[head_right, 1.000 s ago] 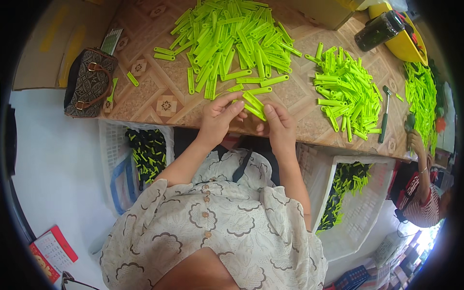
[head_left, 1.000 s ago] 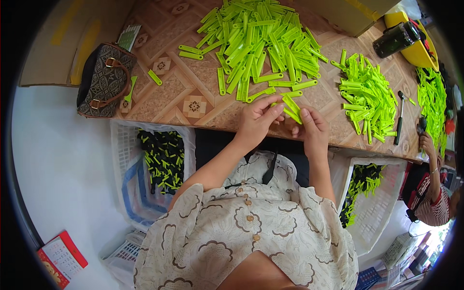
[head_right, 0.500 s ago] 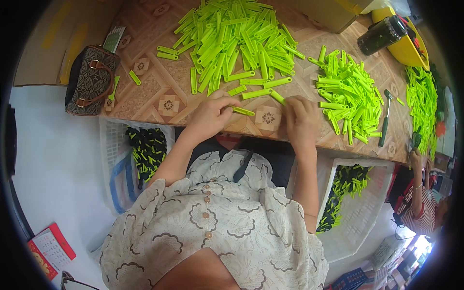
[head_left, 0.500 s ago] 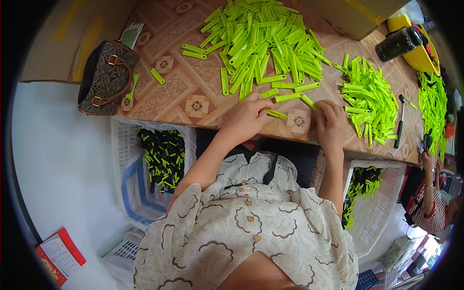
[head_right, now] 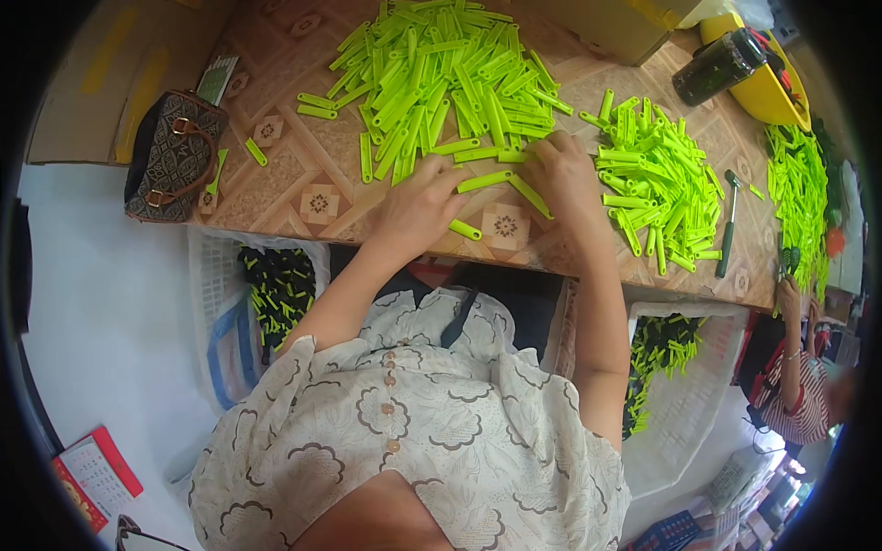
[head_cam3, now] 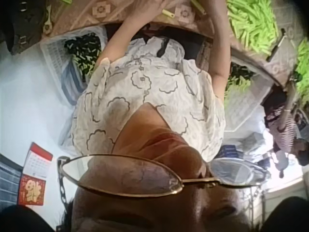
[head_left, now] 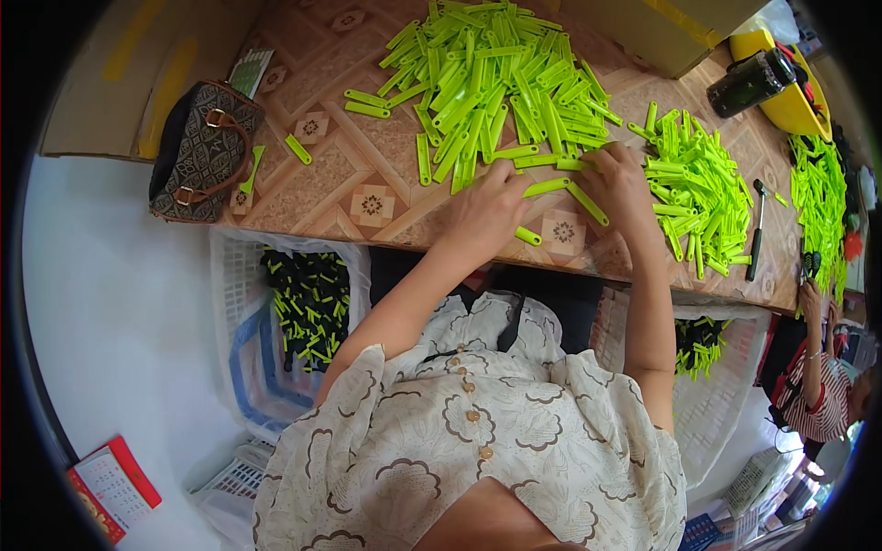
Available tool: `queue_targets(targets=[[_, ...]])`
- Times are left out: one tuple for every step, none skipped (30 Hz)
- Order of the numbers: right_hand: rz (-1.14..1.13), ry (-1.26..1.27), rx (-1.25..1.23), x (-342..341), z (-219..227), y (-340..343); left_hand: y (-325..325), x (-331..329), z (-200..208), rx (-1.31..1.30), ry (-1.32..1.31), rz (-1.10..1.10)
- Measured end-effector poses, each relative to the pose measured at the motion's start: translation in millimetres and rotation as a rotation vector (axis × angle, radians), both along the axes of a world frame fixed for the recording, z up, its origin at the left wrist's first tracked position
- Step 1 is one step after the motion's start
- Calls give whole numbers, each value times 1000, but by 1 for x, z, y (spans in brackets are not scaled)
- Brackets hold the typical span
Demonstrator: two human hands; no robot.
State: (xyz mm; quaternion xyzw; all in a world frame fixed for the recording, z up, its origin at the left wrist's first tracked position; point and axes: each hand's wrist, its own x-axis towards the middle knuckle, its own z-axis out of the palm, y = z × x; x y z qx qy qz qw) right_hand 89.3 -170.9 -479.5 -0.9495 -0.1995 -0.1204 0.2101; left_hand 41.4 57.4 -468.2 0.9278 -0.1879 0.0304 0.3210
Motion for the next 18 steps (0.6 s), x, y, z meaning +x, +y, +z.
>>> queue_targets(targets=[[21,23,-10,1,-1,-4,-2,3,-4,0,3,0],[-5,-49,10,2,-1,-4,-3,7,-10,65,-31,-17],[-5,-49,9,0,-1,-5,-4,10,-14,129,-64,-35],[-47,12,139,-4,0,-7,-3,12,-17,128,-64,-37],[-93,75,268,-9,3,-9,-3,15,-18,140,-94,-46],[-99,76,266,-13,4,-10,-3,17,-18,152,-123,-57],[-99,84,338,-18,6,-10,-3,18,-17,150,-122,-63],[-98,91,412,-21,9,-6,-2,19,-15,132,-188,-67],[-104,92,412,-24,14,-2,-2,20,-13,114,-253,-71],[-35,-17,409,-25,19,5,-2,21,-8,113,-251,-76],[37,-128,405,-25,25,12,-2,22,-1,15,-221,-95],[69,-132,385,-26,28,17,-2,23,5,-83,-189,-113],[69,-131,386,-28,30,23,-3,24,11,-82,-188,-113],[28,12,426,-32,32,30,-2,24,16,-256,-44,-92],[-10,156,464,-36,35,37,0,23,19,-431,99,-69],[-55,211,474,-39,38,42,1,22,20,-427,95,-57],[-50,211,476,-42,34,44,0,20,22,-704,380,12],[-92,225,576,-45,25,47,0,19,23,-979,667,85]])
